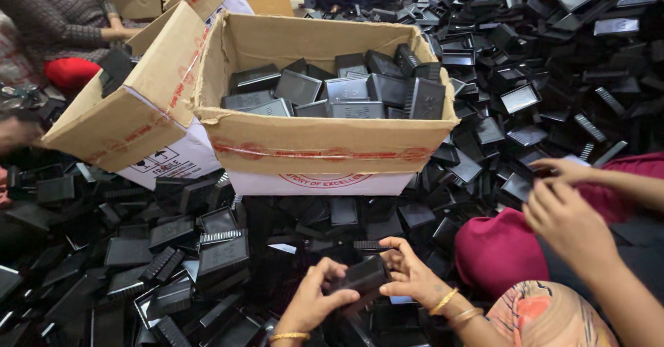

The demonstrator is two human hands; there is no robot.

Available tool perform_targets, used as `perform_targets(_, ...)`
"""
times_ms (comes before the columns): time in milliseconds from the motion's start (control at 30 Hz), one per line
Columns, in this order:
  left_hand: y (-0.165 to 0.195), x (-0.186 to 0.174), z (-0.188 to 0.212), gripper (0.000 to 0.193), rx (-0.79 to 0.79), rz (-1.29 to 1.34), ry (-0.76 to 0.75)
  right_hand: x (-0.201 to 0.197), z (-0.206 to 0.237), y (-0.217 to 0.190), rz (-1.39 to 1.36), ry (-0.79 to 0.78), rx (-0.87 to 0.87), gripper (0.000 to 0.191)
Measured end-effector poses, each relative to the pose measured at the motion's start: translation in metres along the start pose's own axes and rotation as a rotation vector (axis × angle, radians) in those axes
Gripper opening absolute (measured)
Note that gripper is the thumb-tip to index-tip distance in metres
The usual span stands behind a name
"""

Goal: The person sits on the floor and repeatedly picks up black plastic components, snaps them together, and places the assembled units into a cardboard box. The process continues with many identical parts handled one at a time.

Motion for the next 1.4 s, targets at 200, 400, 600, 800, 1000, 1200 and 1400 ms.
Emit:
perform_targets(200, 0.03, 0.013, 0.008, 0.053, 0.18, -0.166, -0.051, 0.006, 0.011, -0.003, -0.015, 0.016, -0.078, 0.093)
perform_targets(400, 0.041, 0.018, 0.003, 0.045, 0.248, -0.147, 0.004, 0.01, 0.009, 0.0, -0.109, -0.025, -0.115, 0.083)
perform_targets(600, 0.043, 0.011, 0.001, 0.041, 0.337, -0.148, 0.076, 0.014, 0.009, -0.006, 0.025, -0.021, -0.057, 0.081)
perform_targets(800, 0.056, 0.005, 0.004, 0.042, 0.359, -0.178, -0.033, 0.019, 0.012, -0.006, 0.022, 0.003, -0.045, 0.083)
perform_targets(1000, 0.071, 0.013, 0.002, 0.057, 0.522, -0.117, 0.085, 0.01, 0.005, 0.0, -0.256, 0.041, -0.125, 0.066)
perform_targets(1200, 0.066, 0.011, 0.002, 0.042, 0.47, -0.266, 0.363, 0.008, -0.003, 0.008, -0.196, 0.13, -0.003, 0.063)
perform_targets(1400, 0.063, 0.005, 0.001, 0.033, 0.374, -0.036, 0.362, 0.032, 0.013, -0.036, 0.277, 0.425, -0.23, 0.032)
Point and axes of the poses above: each hand's wrist, its own z-axis away from the middle knuckle, its own x-axis out of the palm, y = z × x, the point moved 2 cm from there along -z, towards the middle knuckle, and after that the axes turned 11 degrees about x, right-handed, at the moved point
